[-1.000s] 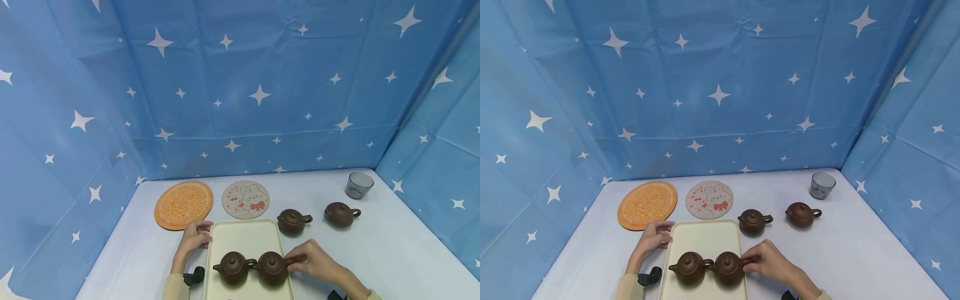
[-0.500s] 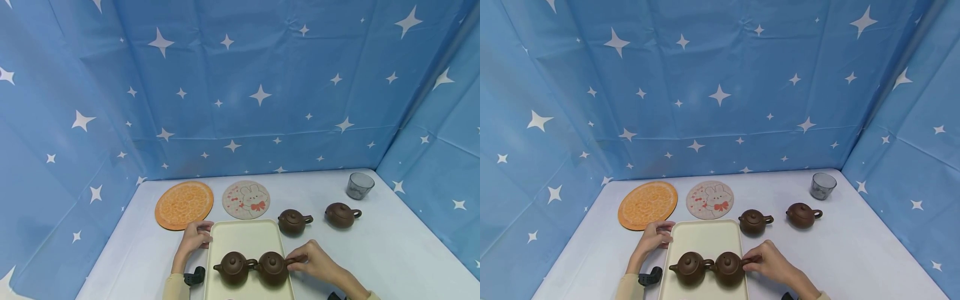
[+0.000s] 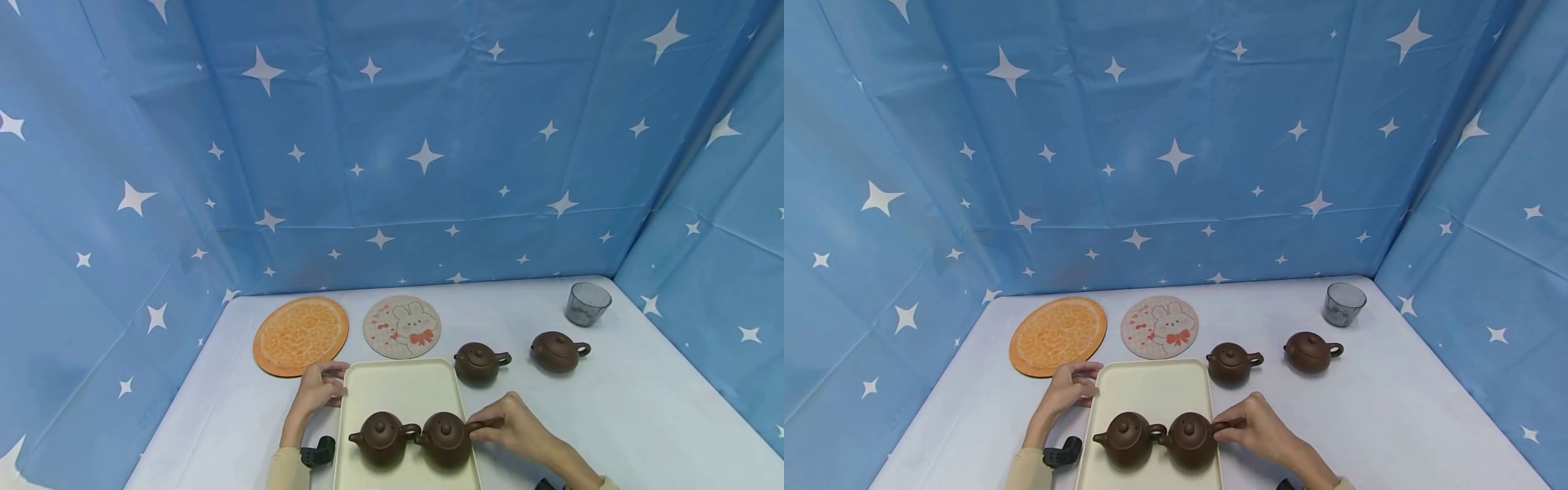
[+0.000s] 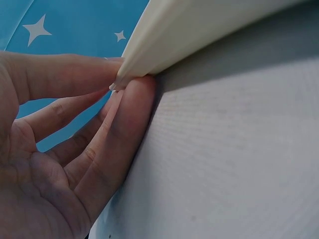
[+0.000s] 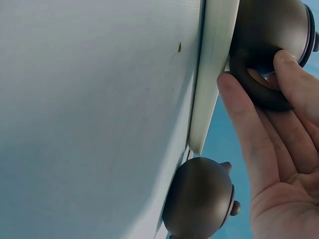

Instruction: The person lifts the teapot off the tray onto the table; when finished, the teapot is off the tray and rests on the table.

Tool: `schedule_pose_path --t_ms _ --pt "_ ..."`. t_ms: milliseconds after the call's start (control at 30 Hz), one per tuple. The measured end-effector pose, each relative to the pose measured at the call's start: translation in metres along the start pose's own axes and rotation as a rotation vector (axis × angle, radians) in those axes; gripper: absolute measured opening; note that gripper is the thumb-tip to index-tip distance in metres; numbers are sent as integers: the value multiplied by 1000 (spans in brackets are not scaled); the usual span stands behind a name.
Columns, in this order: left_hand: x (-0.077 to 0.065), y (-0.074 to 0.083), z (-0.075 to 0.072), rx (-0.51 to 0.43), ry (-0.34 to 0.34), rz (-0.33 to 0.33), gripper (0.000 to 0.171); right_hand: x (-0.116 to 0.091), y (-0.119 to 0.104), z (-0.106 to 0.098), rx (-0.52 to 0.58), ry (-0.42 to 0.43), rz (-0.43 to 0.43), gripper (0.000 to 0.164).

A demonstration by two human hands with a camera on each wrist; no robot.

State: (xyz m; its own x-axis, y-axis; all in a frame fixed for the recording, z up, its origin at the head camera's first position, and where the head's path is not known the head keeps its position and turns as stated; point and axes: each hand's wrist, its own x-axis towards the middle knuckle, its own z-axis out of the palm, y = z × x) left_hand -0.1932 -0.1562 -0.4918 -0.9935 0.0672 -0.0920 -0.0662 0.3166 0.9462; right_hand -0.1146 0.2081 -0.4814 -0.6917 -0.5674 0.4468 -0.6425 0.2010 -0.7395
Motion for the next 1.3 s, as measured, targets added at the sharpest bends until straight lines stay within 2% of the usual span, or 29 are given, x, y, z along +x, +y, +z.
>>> schedule_pose_path --t_ms 167,433,633,1033,1300 --pt "-1 2 0 -8 1 -13 49 -3 6 -1 29 2 -23 13" --pt "-2 4 0 -34 -3 -10 50 0 -1 -9 58 5 66 13" --pt "-2 3 -1 -26 -4 -12 49 0 -5 -18 31 17 63 13" --pt "-1 4 2 -27 18 -31 49 -9 -2 -46 18 33 29 21" --pt "-1 3 2 -21 17 -31 50 -22 -3 -70 2 37 112 20"
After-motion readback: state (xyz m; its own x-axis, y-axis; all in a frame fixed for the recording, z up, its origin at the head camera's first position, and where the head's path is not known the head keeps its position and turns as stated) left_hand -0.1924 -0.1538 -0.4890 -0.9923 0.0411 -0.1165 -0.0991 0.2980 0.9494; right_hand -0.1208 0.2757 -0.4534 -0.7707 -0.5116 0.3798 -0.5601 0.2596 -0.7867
